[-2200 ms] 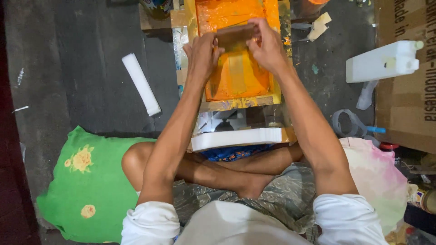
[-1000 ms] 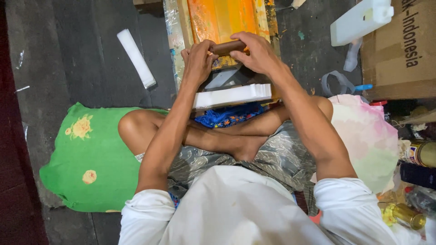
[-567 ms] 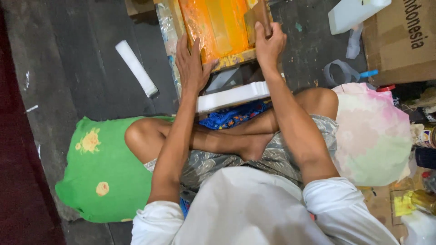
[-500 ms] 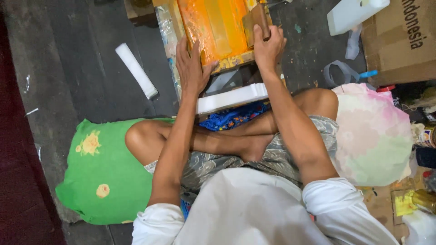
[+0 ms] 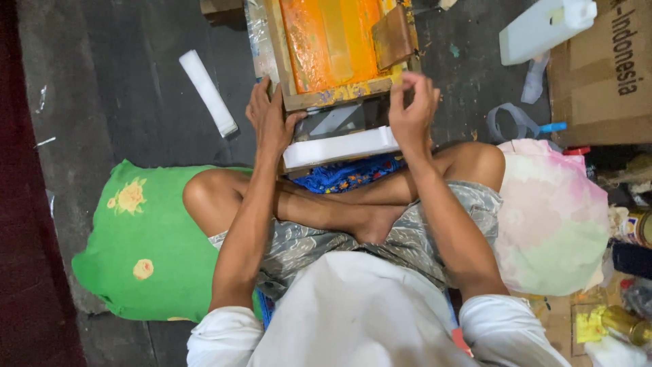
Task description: Applying orange ink to white substrate strips using a manual screen printing press and a squeegee.
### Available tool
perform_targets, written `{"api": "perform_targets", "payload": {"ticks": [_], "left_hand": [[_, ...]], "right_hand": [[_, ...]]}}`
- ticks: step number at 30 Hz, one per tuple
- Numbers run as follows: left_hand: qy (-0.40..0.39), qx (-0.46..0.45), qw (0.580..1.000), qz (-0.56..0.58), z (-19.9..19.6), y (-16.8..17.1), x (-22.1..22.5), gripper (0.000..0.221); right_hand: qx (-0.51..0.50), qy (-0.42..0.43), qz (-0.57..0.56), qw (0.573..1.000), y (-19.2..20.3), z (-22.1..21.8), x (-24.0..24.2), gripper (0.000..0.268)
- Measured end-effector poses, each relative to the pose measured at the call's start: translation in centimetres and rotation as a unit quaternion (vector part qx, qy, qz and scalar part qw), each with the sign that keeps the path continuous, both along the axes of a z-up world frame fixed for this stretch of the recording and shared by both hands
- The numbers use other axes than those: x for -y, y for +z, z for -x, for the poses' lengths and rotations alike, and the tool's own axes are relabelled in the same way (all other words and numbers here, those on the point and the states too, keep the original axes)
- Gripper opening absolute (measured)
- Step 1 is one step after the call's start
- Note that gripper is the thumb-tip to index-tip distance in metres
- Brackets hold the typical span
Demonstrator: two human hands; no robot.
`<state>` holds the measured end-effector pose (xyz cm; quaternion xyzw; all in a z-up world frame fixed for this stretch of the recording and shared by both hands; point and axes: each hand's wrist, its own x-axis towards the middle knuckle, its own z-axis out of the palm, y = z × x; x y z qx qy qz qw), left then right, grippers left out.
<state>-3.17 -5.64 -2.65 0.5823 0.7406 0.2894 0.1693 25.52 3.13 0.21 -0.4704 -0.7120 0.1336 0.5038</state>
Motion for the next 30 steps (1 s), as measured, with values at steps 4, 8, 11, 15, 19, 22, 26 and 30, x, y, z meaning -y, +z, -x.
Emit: {"api": "perform_targets", "payload": {"ticks": [4,8,11,15,19,22,26,30], "left_hand": [[0.015,-0.016,1.000,-0.017,-0.4,1.9,0.4,0.079],[0.018,-0.053,0.995,-0.087,0.6,2.8,-0.8,0.070],[0.032,-0.072,0.988,-0.135,1.0,5.0,-2.2,0.068],[0.078,-0.037,0.974,-0.209,1.3,8.6,-5.7,0.065],[0.095,-0.039,0.967,-0.232,1.9,9.5,-7.6,0.056],[0.093,-0.030,0.972,-0.215,2.2,10.1,-7.2,0.063],[0.076,-0.050,0.975,-0.205,2.4,9.7,-6.7,0.060],[0.025,-0.046,0.983,-0.176,2.3,9.7,-4.8,0.071]], "right_hand": [[0.035,0.020,-0.006,0.999,1.3,0.5,2.0,0.005],[0.101,0.063,0.031,0.992,2.0,0.9,2.9,0.005],[0.156,0.092,0.088,0.980,0.6,1.9,3.0,0.011],[0.225,0.097,0.111,0.963,-0.8,4.1,2.0,0.020],[0.348,0.080,0.141,0.924,-1.2,5.0,0.9,0.046],[0.380,0.075,0.119,0.914,-2.2,5.2,0.5,0.034],[0.308,0.136,0.005,0.942,-1.6,4.3,0.5,0.009],[0.134,0.245,-0.023,0.960,4.3,2.5,2.1,0.013]]}}
